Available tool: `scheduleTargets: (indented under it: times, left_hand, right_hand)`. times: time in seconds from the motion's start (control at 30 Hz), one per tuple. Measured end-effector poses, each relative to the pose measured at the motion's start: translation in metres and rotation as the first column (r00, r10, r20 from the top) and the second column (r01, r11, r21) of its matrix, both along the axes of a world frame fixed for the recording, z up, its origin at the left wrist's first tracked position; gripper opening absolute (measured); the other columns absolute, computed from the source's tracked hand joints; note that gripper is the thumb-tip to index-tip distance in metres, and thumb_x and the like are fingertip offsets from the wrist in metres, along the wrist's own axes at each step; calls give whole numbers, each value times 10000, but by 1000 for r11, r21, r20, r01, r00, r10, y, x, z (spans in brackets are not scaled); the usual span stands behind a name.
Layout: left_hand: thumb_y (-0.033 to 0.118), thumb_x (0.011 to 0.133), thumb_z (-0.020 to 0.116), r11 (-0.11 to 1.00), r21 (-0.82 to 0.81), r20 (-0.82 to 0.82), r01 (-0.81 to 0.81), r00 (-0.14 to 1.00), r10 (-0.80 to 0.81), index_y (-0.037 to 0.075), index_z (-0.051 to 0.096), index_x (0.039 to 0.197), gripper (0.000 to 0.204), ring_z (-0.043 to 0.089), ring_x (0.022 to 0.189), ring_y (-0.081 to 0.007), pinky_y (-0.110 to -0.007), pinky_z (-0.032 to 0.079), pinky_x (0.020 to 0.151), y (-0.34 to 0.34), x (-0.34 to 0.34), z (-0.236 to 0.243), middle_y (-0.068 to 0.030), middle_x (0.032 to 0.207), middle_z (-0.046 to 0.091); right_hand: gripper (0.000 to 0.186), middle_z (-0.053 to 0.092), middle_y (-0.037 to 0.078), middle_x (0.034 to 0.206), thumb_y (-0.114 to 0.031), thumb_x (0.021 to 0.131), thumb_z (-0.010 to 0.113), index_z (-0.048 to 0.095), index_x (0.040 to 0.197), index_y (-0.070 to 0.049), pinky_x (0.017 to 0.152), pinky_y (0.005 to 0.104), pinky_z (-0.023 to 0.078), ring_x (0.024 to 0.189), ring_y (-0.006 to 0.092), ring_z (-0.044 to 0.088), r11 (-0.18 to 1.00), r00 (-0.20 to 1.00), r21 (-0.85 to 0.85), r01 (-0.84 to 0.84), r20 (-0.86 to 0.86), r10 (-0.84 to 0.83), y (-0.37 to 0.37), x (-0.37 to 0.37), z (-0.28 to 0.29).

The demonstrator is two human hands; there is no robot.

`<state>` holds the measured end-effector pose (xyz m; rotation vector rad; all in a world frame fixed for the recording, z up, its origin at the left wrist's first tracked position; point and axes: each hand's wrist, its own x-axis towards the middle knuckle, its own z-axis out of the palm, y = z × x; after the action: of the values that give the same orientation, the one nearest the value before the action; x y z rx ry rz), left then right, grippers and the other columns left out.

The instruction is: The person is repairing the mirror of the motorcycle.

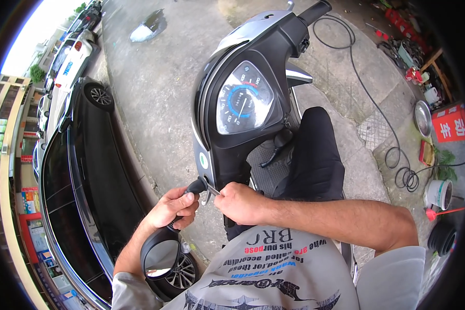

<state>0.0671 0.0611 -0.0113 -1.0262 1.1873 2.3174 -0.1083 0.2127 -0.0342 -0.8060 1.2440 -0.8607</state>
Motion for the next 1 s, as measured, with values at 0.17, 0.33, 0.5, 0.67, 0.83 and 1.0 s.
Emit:
scheduleTargets:
  times: [0.17, 0.33, 0.5, 0.67, 0.83, 1.0]
  left_hand:
    - [338, 1015, 508, 1000, 8, -28, 28, 999, -28, 78, 466, 886, 293, 372, 461, -69, -233, 332, 397, -1, 4, -3, 50, 626, 346]
    - [338, 1024, 488, 998, -29, -24, 51, 998, -52, 83, 460, 864, 302, 405, 479, -76, -240, 362, 414, 4, 7, -9, 45, 634, 361]
    - [357, 1025, 481, 994, -78, 3, 78, 997, -78, 60, 496, 920, 315, 450, 507, -98, -256, 403, 450, 5, 3, -3, 35, 643, 370]
    - [379, 1012, 500, 929, -294, 148, 227, 970, -191, -5, 531, 1092, 394, 542, 561, -127, -293, 469, 529, 4, -2, 12, -8, 669, 485]
    - [261, 953, 584, 423, -770, 316, 478, 861, -398, -40, 511, 1030, 319, 667, 639, -272, -387, 515, 589, 5, -22, 32, -168, 665, 625]
    - [219, 956, 555, -157, -828, 538, 538, 684, -493, -30, 477, 916, 264, 621, 580, -422, -492, 494, 545, 16, -32, 30, -204, 602, 595]
  right_hand:
    - [285, 510, 78, 586, -161, 901, 470, 487, 663, -6, 478, 364, 439, 495, 188, 529, 995, 978, -21, -98, -186, 92, 1, 0, 3]
    - [365, 418, -11, 543, -226, 951, 428, 442, 628, -57, 428, 309, 362, 435, 112, 418, 961, 995, 259, -98, 24, 95, -4, -9, 4]
    - [328, 365, -32, 561, -220, 948, 426, 450, 653, -78, 434, 285, 357, 455, 95, 385, 913, 973, 347, -213, 163, 165, -9, -27, 2]
    - [346, 503, 30, 602, -223, 939, 439, 554, 704, 3, 461, 290, 444, 482, 137, 508, 927, 967, 281, -250, 17, 256, 21, -58, 26]
    - [310, 539, 47, 643, -187, 969, 474, 565, 750, 12, 510, 293, 483, 514, 108, 536, 989, 951, 38, 140, -283, -123, 64, -104, 45]
    - [216, 575, 42, 807, -167, 981, 509, 617, 934, 13, 716, 255, 465, 803, 99, 574, 800, 559, -479, 362, -575, -597, 80, -167, 52]
